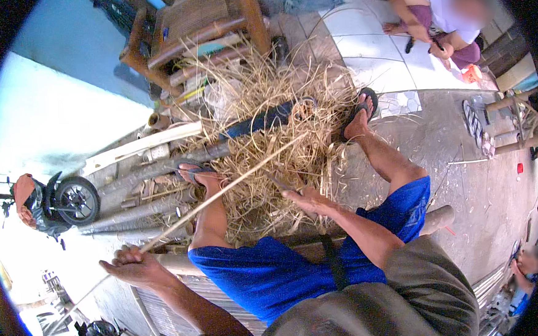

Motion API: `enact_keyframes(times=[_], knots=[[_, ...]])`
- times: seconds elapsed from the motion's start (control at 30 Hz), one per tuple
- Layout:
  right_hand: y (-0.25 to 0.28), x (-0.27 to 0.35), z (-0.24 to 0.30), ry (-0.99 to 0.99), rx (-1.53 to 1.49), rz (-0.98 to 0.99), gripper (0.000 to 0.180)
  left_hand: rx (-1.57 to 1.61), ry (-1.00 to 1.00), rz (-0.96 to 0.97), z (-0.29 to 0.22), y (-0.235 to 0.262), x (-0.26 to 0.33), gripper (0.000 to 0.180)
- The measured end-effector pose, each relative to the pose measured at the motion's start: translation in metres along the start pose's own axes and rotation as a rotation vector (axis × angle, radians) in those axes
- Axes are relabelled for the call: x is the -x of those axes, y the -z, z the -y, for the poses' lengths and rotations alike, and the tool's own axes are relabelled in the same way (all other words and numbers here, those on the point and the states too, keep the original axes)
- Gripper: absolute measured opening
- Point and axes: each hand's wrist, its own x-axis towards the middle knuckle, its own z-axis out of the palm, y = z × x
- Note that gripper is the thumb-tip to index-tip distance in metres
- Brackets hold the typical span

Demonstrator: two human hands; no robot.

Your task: The person splits bamboo strips using a knife and a wooden mallet, then places the strips into a bamboo frame. The person repeatedly strikes the knife to split the bamboo and arranges the resulting strips within the frame.

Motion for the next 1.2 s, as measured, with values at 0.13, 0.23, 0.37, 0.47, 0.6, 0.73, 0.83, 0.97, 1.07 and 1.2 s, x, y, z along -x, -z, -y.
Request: enact_keyframes(times=[0.13,0.23,0.37,0.47,0.6,0.73,0.83,0.97,1.07,1.2], knots=[[-0.018,0.054,0.07,0.201,-0.534,0.042,0.067,-0.091,-0.016,-0.05,0.019,0.025,0.055,0.041],[-0.019,0.081,0.098,0.357,-0.781,-0.072,0.064,-0.033,0.158,-0.094,0.028,0.039,0.097,0.036],[0.01,0.105,0.103,0.451,-0.851,-0.307,0.061,0.055,0.294,0.153,0.038,0.06,0.153,0.039],[0.042,0.115,0.096,0.303,-0.937,-0.386,0.065,-0.036,0.539,0.228,0.04,0.085,0.2,0.048],[0.075,0.125,0.08,0.37,-0.993,-0.501,0.065,-0.424,0.873,0.778,0.016,0.103,0.231,0.053],[0.092,0.137,0.062,0.305,-0.956,-0.608,0.059,-0.743,0.222,1.11,0.002,0.085,0.232,0.052],[0.098,0.146,0.055,0.333,-1.046,-0.541,0.059,-0.972,-0.362,1.435,0.02,0.056,0.219,0.043],[0.105,0.153,0.054,0.348,-1.066,-0.587,0.061,-1.176,0.226,1.711,0.041,0.049,0.223,0.038],[0.108,0.154,0.048,0.369,-1.179,-0.626,0.058,-1.218,0.486,1.705,0.051,0.051,0.223,0.036],[0.096,0.154,0.033,0.353,-1.217,-0.753,0.039,-1.094,-0.072,1.707,0.079,0.034,0.206,0.026]])
